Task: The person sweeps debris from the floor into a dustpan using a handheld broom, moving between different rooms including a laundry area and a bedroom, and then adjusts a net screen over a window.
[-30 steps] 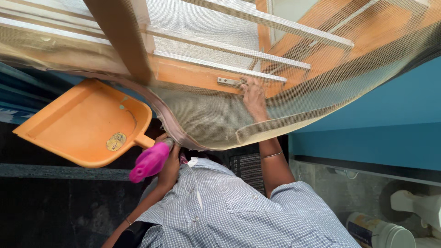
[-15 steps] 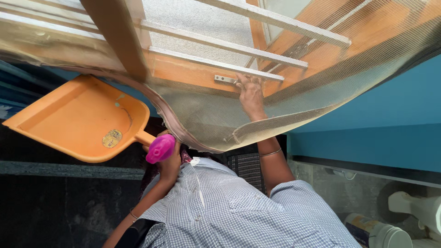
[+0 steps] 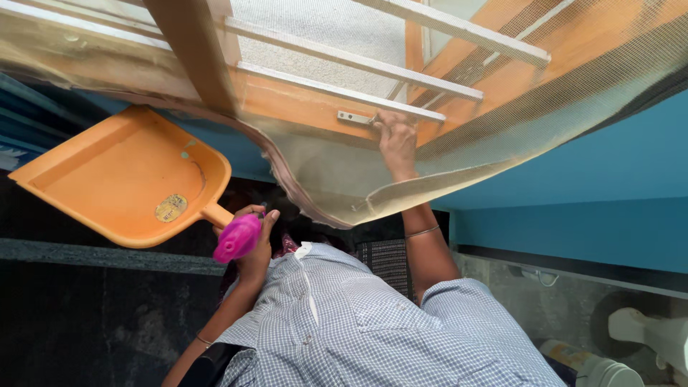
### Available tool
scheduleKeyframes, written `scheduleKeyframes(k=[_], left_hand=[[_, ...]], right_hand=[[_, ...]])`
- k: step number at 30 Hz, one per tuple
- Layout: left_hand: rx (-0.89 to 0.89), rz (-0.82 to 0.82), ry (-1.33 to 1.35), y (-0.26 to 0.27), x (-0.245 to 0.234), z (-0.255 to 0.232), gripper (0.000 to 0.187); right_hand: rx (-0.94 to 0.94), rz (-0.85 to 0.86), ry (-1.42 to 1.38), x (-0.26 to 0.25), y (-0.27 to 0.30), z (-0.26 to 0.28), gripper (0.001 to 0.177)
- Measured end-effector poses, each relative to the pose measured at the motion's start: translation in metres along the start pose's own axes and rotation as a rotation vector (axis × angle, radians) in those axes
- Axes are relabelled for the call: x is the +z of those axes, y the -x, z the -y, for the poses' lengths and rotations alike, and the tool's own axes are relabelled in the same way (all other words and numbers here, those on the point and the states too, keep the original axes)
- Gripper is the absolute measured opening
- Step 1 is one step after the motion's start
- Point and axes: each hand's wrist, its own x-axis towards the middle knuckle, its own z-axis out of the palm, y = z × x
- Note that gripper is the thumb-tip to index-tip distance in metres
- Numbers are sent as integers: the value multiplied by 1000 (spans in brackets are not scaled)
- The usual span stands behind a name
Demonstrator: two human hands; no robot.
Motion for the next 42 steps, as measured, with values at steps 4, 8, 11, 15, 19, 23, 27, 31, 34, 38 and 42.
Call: scheduleKeyframes(k=[4,8,11,15,19,23,27,31,34,38,42], left_hand=[[100,-47,-183,2,-3,-15,33],[121,-9,-238,2,-3,-22,34],[180,-41,-250,1,1,-22,30],[-203,-6,-48,-7,3,-19,30],[-109,-108,189,-10,-15,-17,38],[-174,-211,448,-21,-45,-9,42],[-16,-367,259,-42,-85,-2,43],[-145,-409,289,-85,-124,1,26],[-117,-430,309,-114,-152,2,26],[-235,-427,309,-142,-201,9,32],[-267,-429,374,-171,-271,11,35]], right_hand=[[151,134,-59,-2,-3,0,24],[-5,81,57,3,3,-2,27],[-58,48,319,15,2,0,25],[21,85,232,1,-3,11,25],[-77,40,-260,-23,12,14,40],[267,299,-806,-40,109,-8,52],[841,692,-1884,-14,218,-27,82],[835,854,-1062,33,267,24,60],[670,852,-884,82,222,89,45],[340,694,-924,148,78,241,40],[5,685,-1036,179,-24,431,46]])
